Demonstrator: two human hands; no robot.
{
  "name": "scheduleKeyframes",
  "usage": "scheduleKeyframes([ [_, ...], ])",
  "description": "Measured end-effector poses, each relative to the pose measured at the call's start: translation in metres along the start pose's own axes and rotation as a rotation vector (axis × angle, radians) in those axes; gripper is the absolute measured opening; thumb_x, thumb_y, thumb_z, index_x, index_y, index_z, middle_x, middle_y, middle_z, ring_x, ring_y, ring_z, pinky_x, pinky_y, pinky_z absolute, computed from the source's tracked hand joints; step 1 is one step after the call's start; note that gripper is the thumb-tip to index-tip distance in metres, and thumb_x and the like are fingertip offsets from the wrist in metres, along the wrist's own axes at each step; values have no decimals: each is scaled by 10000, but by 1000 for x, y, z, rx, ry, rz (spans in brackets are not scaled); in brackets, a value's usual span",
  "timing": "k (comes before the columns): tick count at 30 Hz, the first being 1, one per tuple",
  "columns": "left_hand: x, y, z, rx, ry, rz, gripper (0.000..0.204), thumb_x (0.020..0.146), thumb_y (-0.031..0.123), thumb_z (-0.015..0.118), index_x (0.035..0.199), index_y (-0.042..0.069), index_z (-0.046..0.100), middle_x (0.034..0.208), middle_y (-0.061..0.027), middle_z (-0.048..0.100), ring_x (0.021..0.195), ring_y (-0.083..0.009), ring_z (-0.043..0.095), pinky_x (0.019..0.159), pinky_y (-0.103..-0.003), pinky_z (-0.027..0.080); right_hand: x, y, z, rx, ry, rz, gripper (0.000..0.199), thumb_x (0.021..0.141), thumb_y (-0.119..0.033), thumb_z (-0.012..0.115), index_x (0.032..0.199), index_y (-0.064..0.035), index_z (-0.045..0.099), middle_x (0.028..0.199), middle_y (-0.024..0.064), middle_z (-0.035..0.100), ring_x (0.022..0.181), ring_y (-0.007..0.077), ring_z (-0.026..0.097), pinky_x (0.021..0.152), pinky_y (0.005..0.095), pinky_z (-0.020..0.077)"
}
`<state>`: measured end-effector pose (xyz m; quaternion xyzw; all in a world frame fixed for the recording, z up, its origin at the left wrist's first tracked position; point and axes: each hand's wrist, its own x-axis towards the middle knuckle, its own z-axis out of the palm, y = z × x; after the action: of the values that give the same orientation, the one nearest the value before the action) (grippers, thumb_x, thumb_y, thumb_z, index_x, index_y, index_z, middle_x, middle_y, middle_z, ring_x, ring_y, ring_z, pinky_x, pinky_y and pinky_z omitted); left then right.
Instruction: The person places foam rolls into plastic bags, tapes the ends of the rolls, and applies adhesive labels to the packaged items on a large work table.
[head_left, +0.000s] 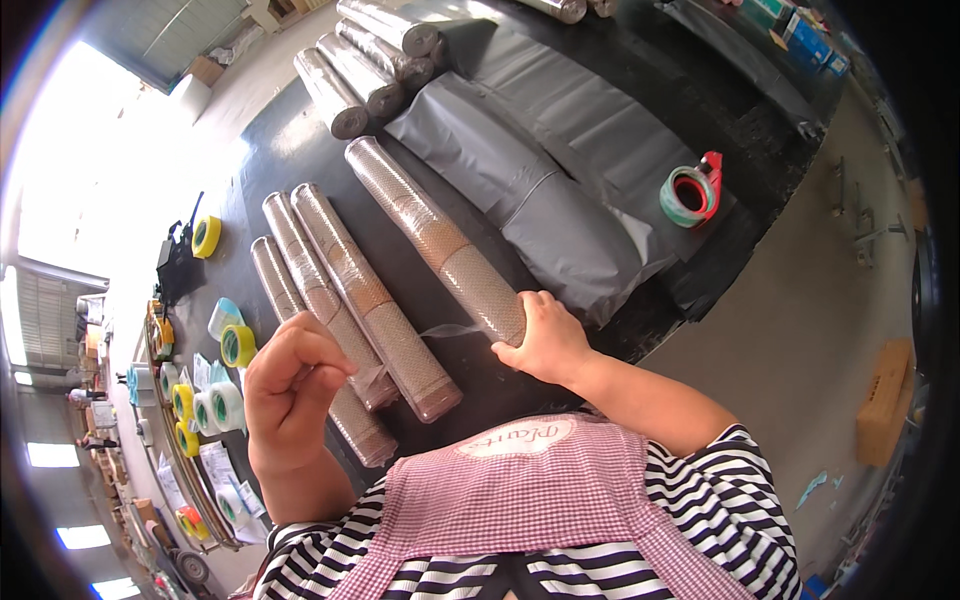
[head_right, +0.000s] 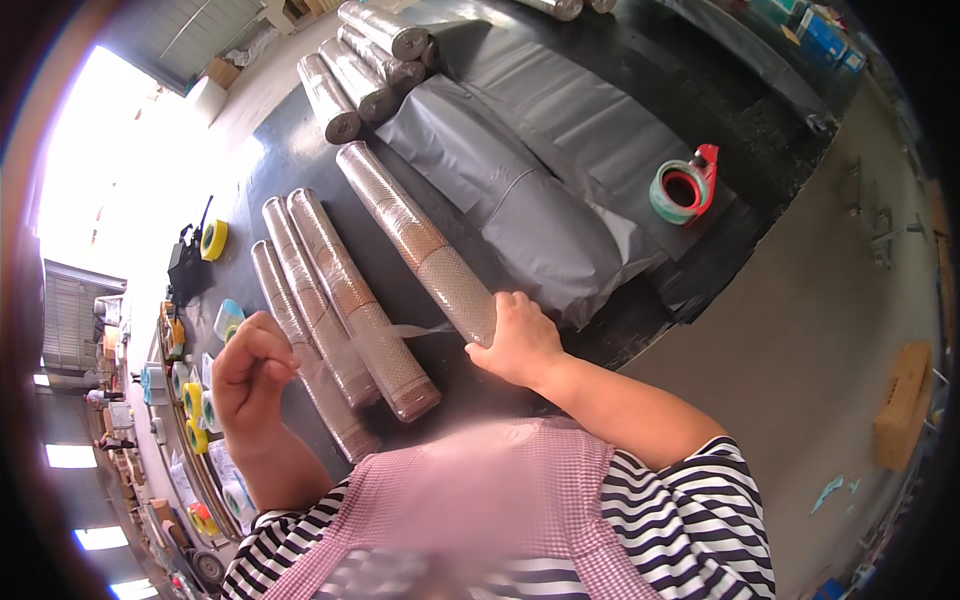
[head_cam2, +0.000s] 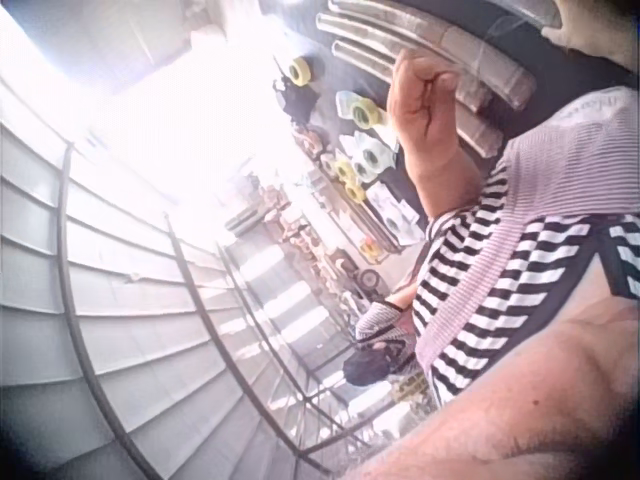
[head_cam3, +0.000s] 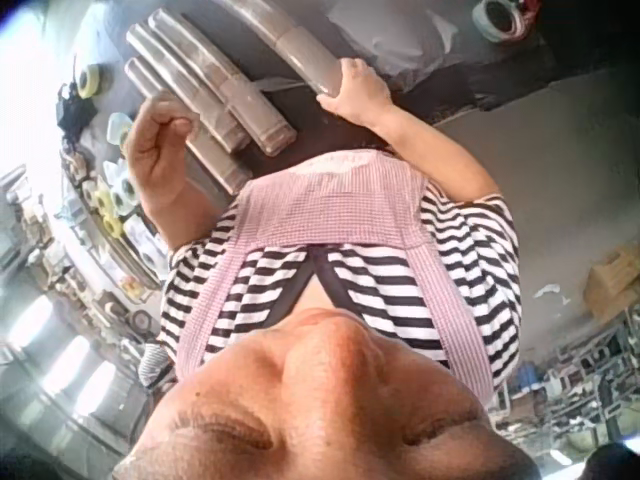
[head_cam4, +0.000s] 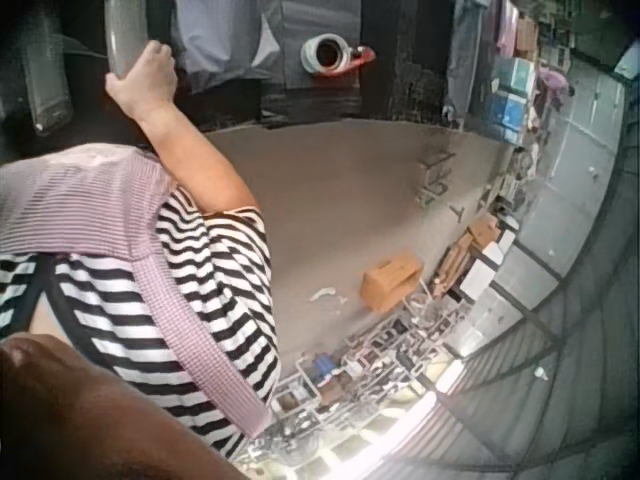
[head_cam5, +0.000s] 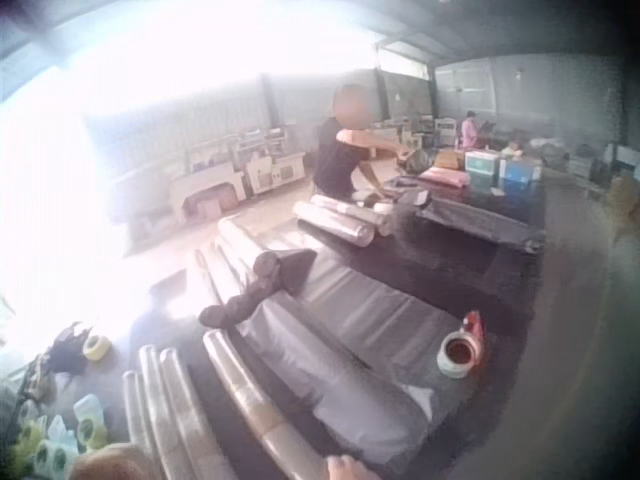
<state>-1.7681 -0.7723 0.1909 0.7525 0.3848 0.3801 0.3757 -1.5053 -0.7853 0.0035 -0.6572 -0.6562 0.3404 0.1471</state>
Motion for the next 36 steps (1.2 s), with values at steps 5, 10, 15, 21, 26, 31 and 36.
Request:
scheduleKeyframes([
  [5,-26,-11,-12,-101,-10,-18,85,872,49,666,827,-18,638,774,-58,579,691,-142,511,621,-265,381,-14,-1,12,-385,305,-216,889,719,-272,799,1448,23,385,1186,143,506,1086,319,501,945,416,417],
  [10,-33,-18,-9,-150,-15,-25,93,845,68,697,815,-11,659,760,-60,599,680,-157,547,608,-270,402,-29,16,20,-200,464,-380,1006,677,-191,840,1511,1,310,1228,160,492,1127,341,481,997,449,387],
  [15,-31,-20,-8,-183,-47,-18,73,831,57,700,817,-7,668,756,-65,607,659,-153,555,591,-267,407,-34,26,26,-24,475,-428,1180,645,-145,872,1573,10,160,1185,156,514,1068,333,494,998,452,379],
  [21,-34,-19,-12,-228,-107,-36,13,813,0,675,824,-6,670,767,-84,631,692,-194,591,633,-297,439,-36,21,24,-38,463,-421,1228,637,-127,875,1582,20,104,1165,165,525,1043,334,501,996,449,375],
  [26,-33,-21,-17,-240,-227,15,25,878,-20,657,896,-11,672,829,-93,636,740,-225,617,646,-326,477,-33,21,26,-44,426,-370,1191,657,-111,840,1579,15,97,1189,159,496,1103,343,465,1028,455,372],
  [31,-37,-23,-17,-264,-242,0,22,879,-23,659,900,-15,664,826,-98,618,754,-239,613,665,-345,477,-34,20,24,5,394,-330,1158,667,-115,813,1575,21,106,1194,180,497,1114,352,470,1023,460,390],
  [36,-40,-25,-16,-275,-241,15,26,896,-8,652,919,-19,650,839,-105,614,766,-250,614,675,-348,482,-43,25,24,60,365,-327,1164,662,-123,806,1570,36,96,1166,174,497,1079,337,473,1009,454,393],
])
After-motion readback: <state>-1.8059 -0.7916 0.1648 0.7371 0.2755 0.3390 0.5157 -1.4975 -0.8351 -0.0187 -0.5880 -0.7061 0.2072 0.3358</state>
